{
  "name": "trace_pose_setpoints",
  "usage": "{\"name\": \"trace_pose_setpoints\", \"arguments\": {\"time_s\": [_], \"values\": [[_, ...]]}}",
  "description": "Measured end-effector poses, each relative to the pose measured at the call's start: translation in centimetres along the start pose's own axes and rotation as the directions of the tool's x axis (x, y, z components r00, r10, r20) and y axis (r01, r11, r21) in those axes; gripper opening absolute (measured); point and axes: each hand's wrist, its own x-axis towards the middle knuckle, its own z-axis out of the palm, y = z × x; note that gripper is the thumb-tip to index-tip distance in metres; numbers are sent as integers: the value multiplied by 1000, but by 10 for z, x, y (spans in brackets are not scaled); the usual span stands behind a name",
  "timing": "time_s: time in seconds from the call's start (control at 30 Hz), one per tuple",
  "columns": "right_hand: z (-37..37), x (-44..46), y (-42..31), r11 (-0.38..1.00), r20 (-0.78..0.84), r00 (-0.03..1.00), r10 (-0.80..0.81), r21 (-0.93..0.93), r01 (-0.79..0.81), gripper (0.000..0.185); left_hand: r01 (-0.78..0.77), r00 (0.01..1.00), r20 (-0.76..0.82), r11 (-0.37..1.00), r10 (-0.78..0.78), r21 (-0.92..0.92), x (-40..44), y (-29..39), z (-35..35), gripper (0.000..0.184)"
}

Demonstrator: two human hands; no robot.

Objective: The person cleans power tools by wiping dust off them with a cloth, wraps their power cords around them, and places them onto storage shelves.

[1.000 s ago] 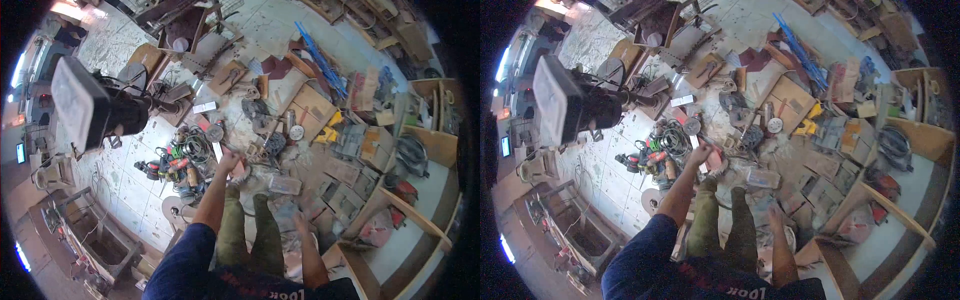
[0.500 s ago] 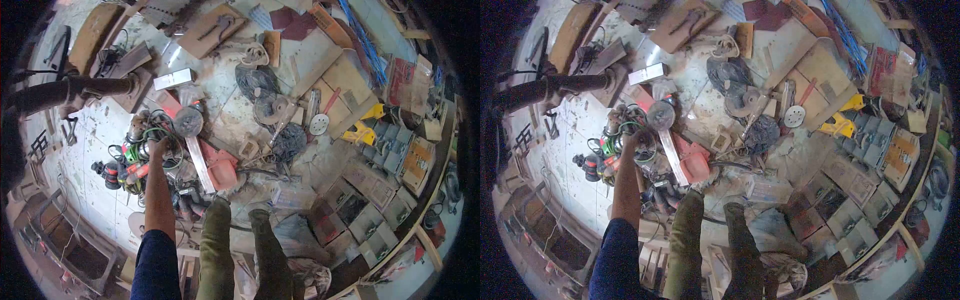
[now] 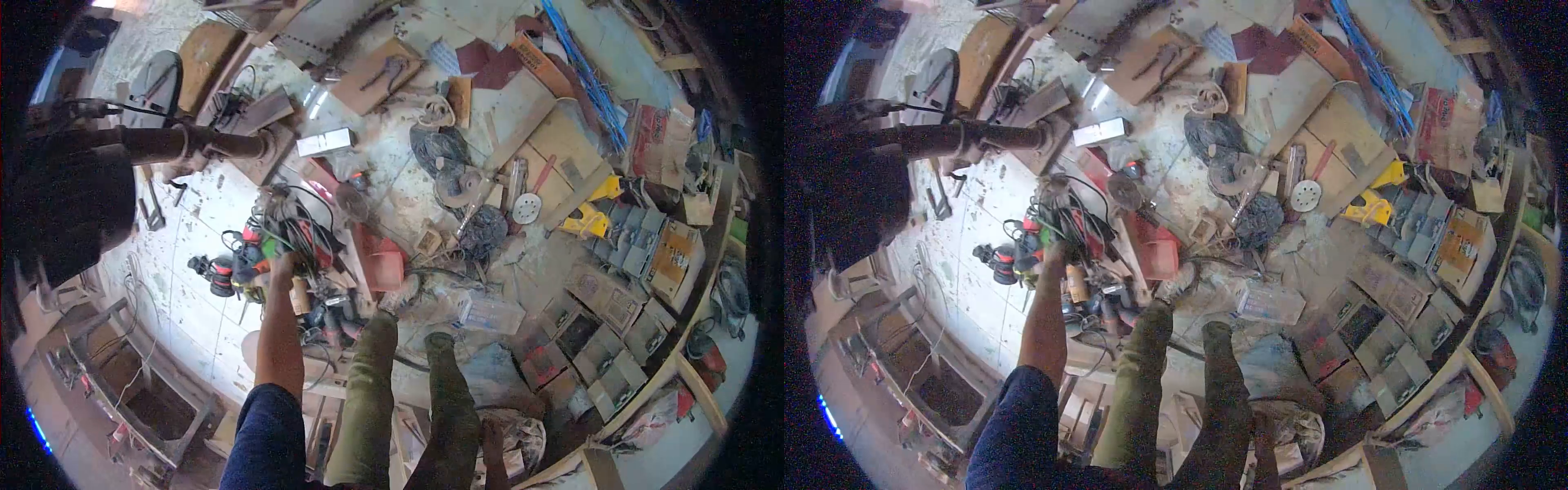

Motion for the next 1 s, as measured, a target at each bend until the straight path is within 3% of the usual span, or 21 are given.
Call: {"name": "trace_pose_setpoints", "arguments": {"time_s": [0.03,0.07,0.13,0.17,0.2,0.27,0.3,0.33,0.37,0.43,0.47,0.53,0.6,0.63,0.73,0.77,0.83,0.9,0.97,1.0], "values": [[-3,5,3,995,20,998,-61,84,59,36,-98,993,-45,976,108,193,-14,3,-3,18],[-6,11,7,980,36,992,-118,167,111,36,-103,993,-43,976,113,194,-28,4,-2,18],[-6,10,-7,935,6,981,-192,305,181,36,-100,992,-75,995,100,-8,-70,8,13,22],[14,16,-62,989,-82,992,-93,-124,82,38,-110,987,-109,989,121,95,-96,20,21,23],[27,12,-98,975,-105,992,-65,-220,40,38,-106,987,-111,990,116,94,-114,27,27,23],[44,0,-147,980,-68,997,-36,-200,22,38,121,985,-132,988,-108,99,-135,37,36,26],[51,-5,-169,987,-44,999,15,-161,-21,38,-10,999,-42,988,17,157,-130,28,34,29],[56,-4,-179,988,-21,999,29,-149,-32,38,-6,999,-43,987,13,158,-124,15,26,29],[62,1,-189,988,1,999,47,-145,-47,39,-78,972,231,984,40,160,-119,0,16,29],[58,59,-135,957,26,984,-178,-228,179,34,-153,872,485,979,68,138,-100,-24,18,33],[56,78,-115,870,68,919,-388,-301,390,30,-295,864,479,926,153,236,-89,-39,24,26],[102,40,-217,844,73,932,-355,-403,353,30,-534,817,487,722,308,440,-92,-49,39,20],[128,68,-227,889,182,922,-341,-258,379,31,-657,749,492,397,444,641,-121,-41,56,21],[141,77,-238,836,226,890,-397,-311,452,32,-472,877,361,709,317,524,-148,-23,76,29],[189,83,-279,692,301,750,-589,-292,660,32,-328,924,319,868,212,374,-171,-25,87,39],[204,74,-300,713,327,753,-572,-255,653,33,-386,909,297,861,293,331,-204,-9,100,39],[228,72,-326,734,352,754,-554,-222,642,33,-382,922,227,826,313,415,-230,-3,108,36],[248,83,-336,668,454,762,-462,-388,635,46,-426,903,241,818,356,388,-225,-31,102,37],[268,81,-353,666,399,765,-506,-383,640,49,-251,954,278,795,109,552,-276,18,110,55],[275,79,-358,662,345,763,-547,-380,646,52,-252,954,281,793,107,554,-287,25,110,55]]}}
